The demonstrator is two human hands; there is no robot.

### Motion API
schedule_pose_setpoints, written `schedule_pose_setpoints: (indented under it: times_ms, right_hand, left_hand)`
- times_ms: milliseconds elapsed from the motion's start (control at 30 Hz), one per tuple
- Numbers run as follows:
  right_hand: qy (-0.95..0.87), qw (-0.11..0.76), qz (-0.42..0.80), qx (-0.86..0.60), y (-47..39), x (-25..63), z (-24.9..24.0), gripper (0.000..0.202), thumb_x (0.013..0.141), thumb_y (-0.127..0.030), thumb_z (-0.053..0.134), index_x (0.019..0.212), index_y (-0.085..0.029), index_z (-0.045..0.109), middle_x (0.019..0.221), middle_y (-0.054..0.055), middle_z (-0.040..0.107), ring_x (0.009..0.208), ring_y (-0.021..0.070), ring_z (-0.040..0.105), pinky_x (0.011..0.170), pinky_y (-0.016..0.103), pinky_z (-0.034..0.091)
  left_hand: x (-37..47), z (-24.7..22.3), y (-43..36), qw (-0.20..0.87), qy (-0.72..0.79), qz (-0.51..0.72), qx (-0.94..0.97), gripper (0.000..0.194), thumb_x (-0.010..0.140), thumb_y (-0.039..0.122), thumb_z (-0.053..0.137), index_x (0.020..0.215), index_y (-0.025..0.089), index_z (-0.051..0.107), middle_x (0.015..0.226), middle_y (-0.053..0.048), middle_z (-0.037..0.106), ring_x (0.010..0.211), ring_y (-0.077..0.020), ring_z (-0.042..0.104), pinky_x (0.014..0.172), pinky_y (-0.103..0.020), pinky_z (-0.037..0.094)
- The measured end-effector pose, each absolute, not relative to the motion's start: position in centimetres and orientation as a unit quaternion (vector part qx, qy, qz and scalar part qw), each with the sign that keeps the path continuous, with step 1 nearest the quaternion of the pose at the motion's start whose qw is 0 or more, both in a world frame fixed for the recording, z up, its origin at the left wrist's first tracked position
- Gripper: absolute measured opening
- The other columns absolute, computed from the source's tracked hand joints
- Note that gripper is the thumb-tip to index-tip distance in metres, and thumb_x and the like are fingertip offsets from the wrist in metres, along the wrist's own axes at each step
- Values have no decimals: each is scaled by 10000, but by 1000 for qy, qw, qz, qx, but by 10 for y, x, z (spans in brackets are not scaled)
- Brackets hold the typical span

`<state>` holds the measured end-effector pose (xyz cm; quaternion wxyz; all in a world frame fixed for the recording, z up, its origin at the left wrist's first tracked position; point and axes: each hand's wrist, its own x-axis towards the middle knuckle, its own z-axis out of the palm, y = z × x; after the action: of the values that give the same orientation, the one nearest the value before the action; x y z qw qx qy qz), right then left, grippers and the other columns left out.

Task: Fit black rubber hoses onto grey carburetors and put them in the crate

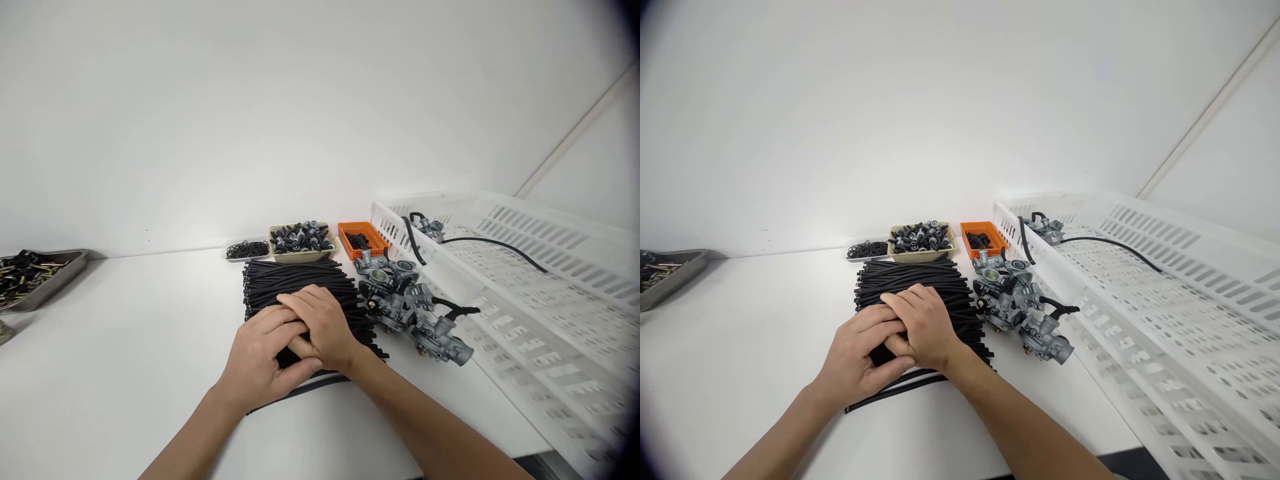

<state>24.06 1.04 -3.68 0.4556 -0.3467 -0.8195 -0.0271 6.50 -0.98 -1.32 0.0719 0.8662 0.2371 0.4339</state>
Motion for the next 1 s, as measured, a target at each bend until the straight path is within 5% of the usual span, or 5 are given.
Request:
schedule_pose_setpoints:
  times_ms: [233,533,1000]
  right_hand:
    - [-818,450,-54,-353,13,240,-42,241,838,-189,536,936,-185,756,761,18,728,759,214,532,708,380,331]
    - [-823,445,-67,-346,14,241,-42,324,917,-129,498,1088,-156,772,907,37,800,824,223,594,729,384,365]
    - [-860,406,-126,-281,19,251,-47,266,949,-123,509,1119,-177,706,833,30,740,792,223,632,727,356,442]
  left_hand:
    - [68,-20,-12,110,227,423,870,246,886,336,798,1061,179,724,949,-35,772,883,-194,703,782,-316,601]
    - [69,-21,-9,122,240,408,872,198,927,357,756,1009,179,728,975,-72,784,907,-226,721,782,-358,587]
    - [69,-43,3,116,246,399,875,542,941,703,635,850,178,734,834,-56,769,830,-183,734,710,-298,585]
